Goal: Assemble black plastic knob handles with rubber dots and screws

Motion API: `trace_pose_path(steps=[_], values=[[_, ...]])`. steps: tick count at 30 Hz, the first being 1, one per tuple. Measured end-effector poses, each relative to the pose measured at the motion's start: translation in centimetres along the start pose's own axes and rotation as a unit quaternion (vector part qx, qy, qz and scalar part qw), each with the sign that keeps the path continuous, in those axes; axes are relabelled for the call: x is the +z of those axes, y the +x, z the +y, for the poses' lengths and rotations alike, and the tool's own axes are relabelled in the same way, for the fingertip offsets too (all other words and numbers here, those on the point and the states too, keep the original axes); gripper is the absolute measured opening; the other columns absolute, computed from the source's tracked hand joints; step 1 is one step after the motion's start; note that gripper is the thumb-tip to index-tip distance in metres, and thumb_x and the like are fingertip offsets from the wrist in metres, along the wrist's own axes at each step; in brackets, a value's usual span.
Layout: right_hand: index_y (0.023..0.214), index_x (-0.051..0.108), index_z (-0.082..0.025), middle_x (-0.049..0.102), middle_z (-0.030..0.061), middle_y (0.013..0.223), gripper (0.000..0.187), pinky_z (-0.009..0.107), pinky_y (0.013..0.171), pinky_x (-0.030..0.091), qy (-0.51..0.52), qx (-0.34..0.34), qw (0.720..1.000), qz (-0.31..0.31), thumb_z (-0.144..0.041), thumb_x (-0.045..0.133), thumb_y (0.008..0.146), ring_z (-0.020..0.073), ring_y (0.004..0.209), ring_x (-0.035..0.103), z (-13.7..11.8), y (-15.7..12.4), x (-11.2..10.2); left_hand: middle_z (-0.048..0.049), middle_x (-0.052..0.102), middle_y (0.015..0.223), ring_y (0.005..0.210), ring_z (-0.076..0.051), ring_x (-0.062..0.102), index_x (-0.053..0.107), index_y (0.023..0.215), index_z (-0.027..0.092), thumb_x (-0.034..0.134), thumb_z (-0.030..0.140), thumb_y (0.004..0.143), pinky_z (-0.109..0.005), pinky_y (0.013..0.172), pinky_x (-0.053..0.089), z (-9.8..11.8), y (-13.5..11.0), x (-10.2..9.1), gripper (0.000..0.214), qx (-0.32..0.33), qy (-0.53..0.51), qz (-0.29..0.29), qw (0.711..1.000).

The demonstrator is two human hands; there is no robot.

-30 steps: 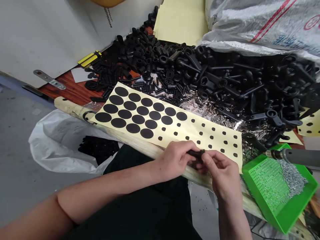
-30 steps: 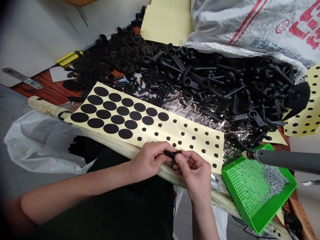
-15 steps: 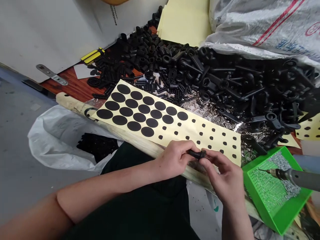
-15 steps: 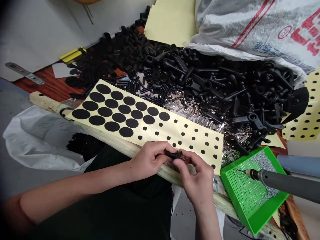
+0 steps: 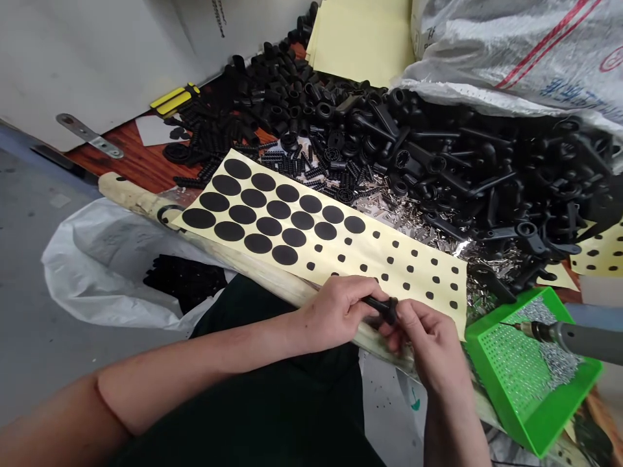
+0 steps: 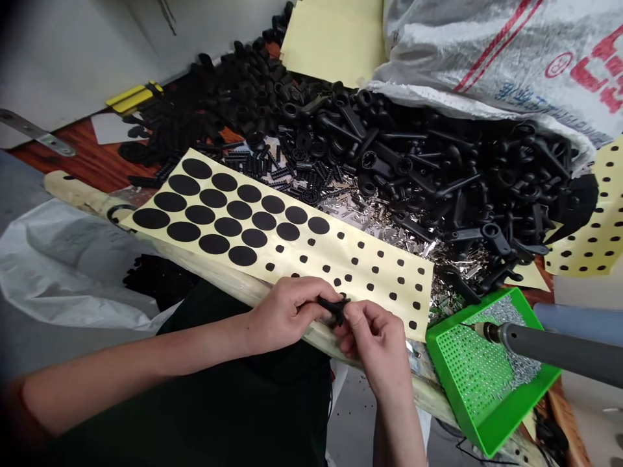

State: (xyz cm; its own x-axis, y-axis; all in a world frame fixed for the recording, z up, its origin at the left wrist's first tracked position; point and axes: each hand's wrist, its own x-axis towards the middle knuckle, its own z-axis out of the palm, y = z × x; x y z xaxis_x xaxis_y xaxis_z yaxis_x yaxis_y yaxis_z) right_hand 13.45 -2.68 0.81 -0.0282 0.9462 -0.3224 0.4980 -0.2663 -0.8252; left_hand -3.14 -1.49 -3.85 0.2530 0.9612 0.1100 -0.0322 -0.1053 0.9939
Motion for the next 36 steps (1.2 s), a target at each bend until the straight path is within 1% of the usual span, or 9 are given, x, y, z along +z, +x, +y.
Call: trace_pose_path(steps=[4, 6, 8, 11, 16, 20, 25, 30, 36], values=[[0.11, 0.065, -0.021, 0.071, 0.0101, 0.104, 0.046, 0.032, 0.07, 0.059, -0.082, -0.158, 0.982, 0.064, -0.042, 0.075, 0.07, 0.0208, 0.085, 0.069, 0.1, -0.3, -0.2, -0.0029, 0.068, 0.081, 0.067, -0.011, 0.064, 0.064, 0.088, 0.013, 0.054, 0.005, 0.077, -0.02, 0.06, 0.05, 0.2, 0.1, -0.1, 0.016, -0.055, -0.086, -0.026, 0.994], [0.107, 0.067, -0.022, 0.071, 0.0086, 0.105, 0.041, 0.034, 0.076, 0.059, -0.122, -0.215, 0.965, 0.086, -0.034, 0.077, 0.069, 0.0214, 0.09, 0.068, 0.1, -0.4, -0.2, -0.0022, 0.068, 0.08, 0.064, -0.01, 0.063, 0.064, 0.089, 0.013, 0.054, 0.005, 0.077, -0.018, 0.058, 0.049, 0.3, 0.2, -0.1, 0.017, -0.069, -0.115, -0.041, 0.99], [0.09, 0.07, -0.02, 0.072, 0.0051, 0.077, 0.023, 0.029, 0.061, 0.058, -0.103, -0.167, 0.977, 0.078, -0.035, 0.072, 0.074, 0.0171, 0.067, 0.067, 0.0, -0.3, 0.0, -0.0015, 0.067, 0.078, 0.064, -0.01, 0.062, 0.064, 0.088, 0.013, 0.053, 0.005, 0.077, -0.018, 0.058, 0.049, 0.2, 0.3, -0.2, 0.017, -0.057, -0.094, -0.041, 0.993], [0.072, 0.065, -0.016, 0.062, 0.0012, 0.052, 0.031, 0.023, 0.04, 0.048, -0.021, -0.033, 0.999, 0.0, -0.047, 0.067, 0.075, 0.0122, 0.043, 0.056, -0.1, -0.1, 0.1, -0.0024, 0.068, 0.079, 0.07, -0.011, 0.063, 0.065, 0.087, 0.013, 0.052, 0.004, 0.078, -0.019, 0.062, 0.05, 0.1, 0.2, -0.3, 0.018, -0.028, -0.033, -0.022, 0.999], [0.116, 0.063, -0.022, 0.071, 0.0086, 0.104, 0.059, 0.034, 0.072, 0.059, -0.082, -0.111, 0.987, 0.086, -0.039, 0.08, 0.062, 0.0185, 0.077, 0.068, 0.5, -0.7, -0.1, -0.0037, 0.069, 0.083, 0.069, -0.012, 0.064, 0.064, 0.091, 0.013, 0.054, 0.007, 0.079, -0.019, 0.06, 0.051, 0.1, 0.3, -0.3, 0.016, -0.053, -0.064, -0.045, 0.996], [0.096, 0.069, -0.02, 0.073, 0.0074, 0.089, 0.032, 0.032, 0.072, 0.06, -0.005, -0.078, 0.991, 0.105, -0.036, 0.075, 0.069, 0.0182, 0.076, 0.07, 0.5, -1.0, 0.7, -0.0037, 0.069, 0.084, 0.076, -0.013, 0.066, 0.064, 0.089, 0.015, 0.051, 0.006, 0.081, -0.022, 0.069, 0.052, -0.3, 0.1, -0.3, 0.017, 0.023, -0.01, -0.031, 0.999], [0.085, 0.069, -0.016, 0.07, 0.0041, 0.07, 0.028, 0.022, 0.053, 0.055, 0.165, 0.021, 0.985, 0.046, -0.035, 0.078, 0.067, 0.0122, 0.057, 0.063, -0.1, -0.4, 1.5, -0.0079, 0.069, 0.086, 0.082, -0.018, 0.064, 0.063, 0.091, 0.014, 0.043, 0.008, 0.084, -0.029, 0.073, 0.053, -0.7, -0.5, -0.1, 0.022, 0.126, 0.09, -0.009, 0.988], [0.097, 0.068, -0.018, 0.072, 0.0056, 0.08, 0.026, 0.024, 0.062, 0.057, 0.149, -0.032, 0.988, 0.015, -0.032, 0.072, 0.075, 0.0136, 0.067, 0.067, 0.0, -0.5, 0.1, -0.0027, 0.066, 0.077, 0.069, -0.013, 0.063, 0.062, 0.087, 0.015, 0.054, 0.011, 0.08, -0.023, 0.064, 0.05, 0.6, 0.3, -0.5, 0.012, -0.047, -0.099, -0.048, 0.993], [0.1, 0.069, -0.025, 0.07, 0.0066, 0.095, 0.023, 0.03, 0.077, 0.057, -0.07, -0.31, 0.944, 0.093, -0.014, 0.063, 0.081, 0.0182, 0.089, 0.068, 0.2, -0.3, -1.6, 0.0035, 0.056, 0.055, 0.045, -0.006, 0.047, 0.06, 0.087, 0.012, 0.062, 0.022, 0.076, -0.016, 0.044, 0.035, 1.4, 1.4, -1.8, 0.014, -0.228, -0.252, -0.123, 0.932]])
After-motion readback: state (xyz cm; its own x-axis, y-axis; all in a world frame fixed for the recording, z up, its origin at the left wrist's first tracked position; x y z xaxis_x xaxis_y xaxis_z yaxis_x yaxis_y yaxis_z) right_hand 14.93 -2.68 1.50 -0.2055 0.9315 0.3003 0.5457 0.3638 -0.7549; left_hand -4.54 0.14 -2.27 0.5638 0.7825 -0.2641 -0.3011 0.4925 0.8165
